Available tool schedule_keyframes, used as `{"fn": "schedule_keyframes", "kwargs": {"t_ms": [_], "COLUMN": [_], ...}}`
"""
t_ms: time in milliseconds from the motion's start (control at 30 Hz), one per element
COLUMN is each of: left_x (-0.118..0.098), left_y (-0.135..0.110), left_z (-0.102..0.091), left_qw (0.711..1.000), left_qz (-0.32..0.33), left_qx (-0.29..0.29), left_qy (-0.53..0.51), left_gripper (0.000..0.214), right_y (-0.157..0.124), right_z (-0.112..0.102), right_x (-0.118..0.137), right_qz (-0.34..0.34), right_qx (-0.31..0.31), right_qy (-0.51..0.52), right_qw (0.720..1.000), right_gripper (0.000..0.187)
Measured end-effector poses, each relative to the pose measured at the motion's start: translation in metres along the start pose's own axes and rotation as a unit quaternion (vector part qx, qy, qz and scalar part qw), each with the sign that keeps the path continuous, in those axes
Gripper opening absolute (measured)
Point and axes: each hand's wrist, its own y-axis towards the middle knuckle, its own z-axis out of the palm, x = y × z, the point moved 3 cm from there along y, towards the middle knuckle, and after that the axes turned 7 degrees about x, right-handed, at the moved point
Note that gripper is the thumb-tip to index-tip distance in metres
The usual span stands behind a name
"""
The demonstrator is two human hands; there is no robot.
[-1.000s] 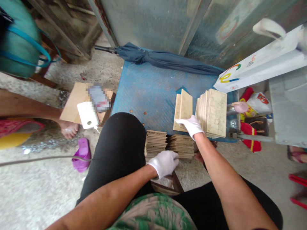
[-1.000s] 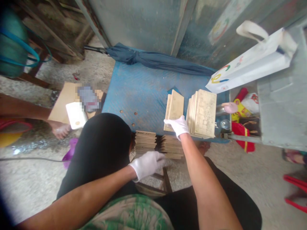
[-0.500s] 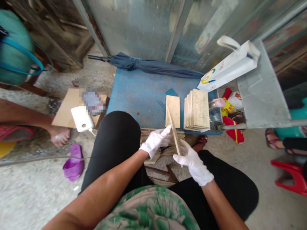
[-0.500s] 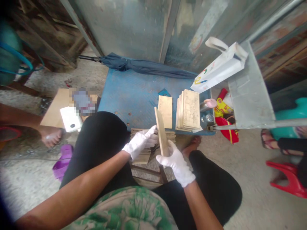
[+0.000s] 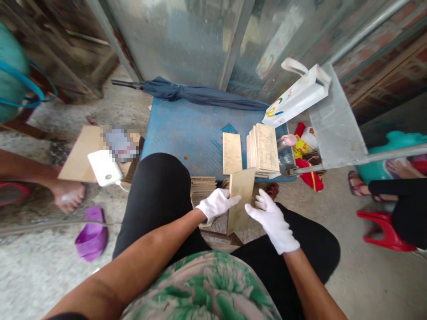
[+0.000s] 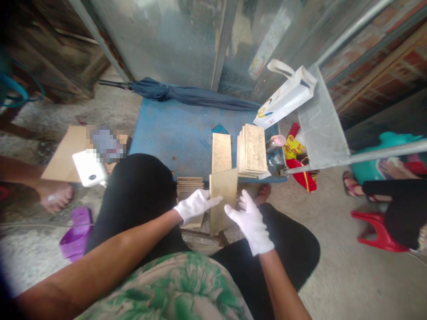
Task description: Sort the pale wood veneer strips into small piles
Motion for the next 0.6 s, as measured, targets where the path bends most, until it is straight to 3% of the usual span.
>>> {"fn": "schedule_keyframes", "kwargs": {"t_ms": [67,133,367,467,600], "left_x": [-0.002,-0.003,0.003,0.008,0.01], "left_y": [-0.006,-0.012,-0.017,-0.019,-0.02], "left_z": [0.009,0.017,0.033,0.038,0.041], "left_qw": [0.995,0.983,0.94,0.931,0.913], "left_qz": [0.004,-0.003,0.033,0.053,0.039], "left_qx": [0.044,0.082,0.177,0.208,0.249], "left_qy": [0.091,0.162,0.291,0.294,0.32], "left_gripper": [0.038,0.039,0.031,0.023,0.027], "right_y": [0.004,0.003,-0.022,-0.031,-0.035], "right_z": [-0.016,-0.03,-0.059,-0.059,-0.05], "right_x": [0.005,0.006,-0.006,-0.009,-0.014], "right_qz": [-0.016,-0.017,0.007,0.011,-0.035], "right_qx": [-0.015,-0.005,0.119,0.163,0.201], "right_qy": [0.118,0.153,-0.018,-0.102,-0.176], "right_qw": [0.993,0.988,0.993,0.981,0.963], "right_gripper": [0.101,0.098,0.057,0.042,0.031]}}
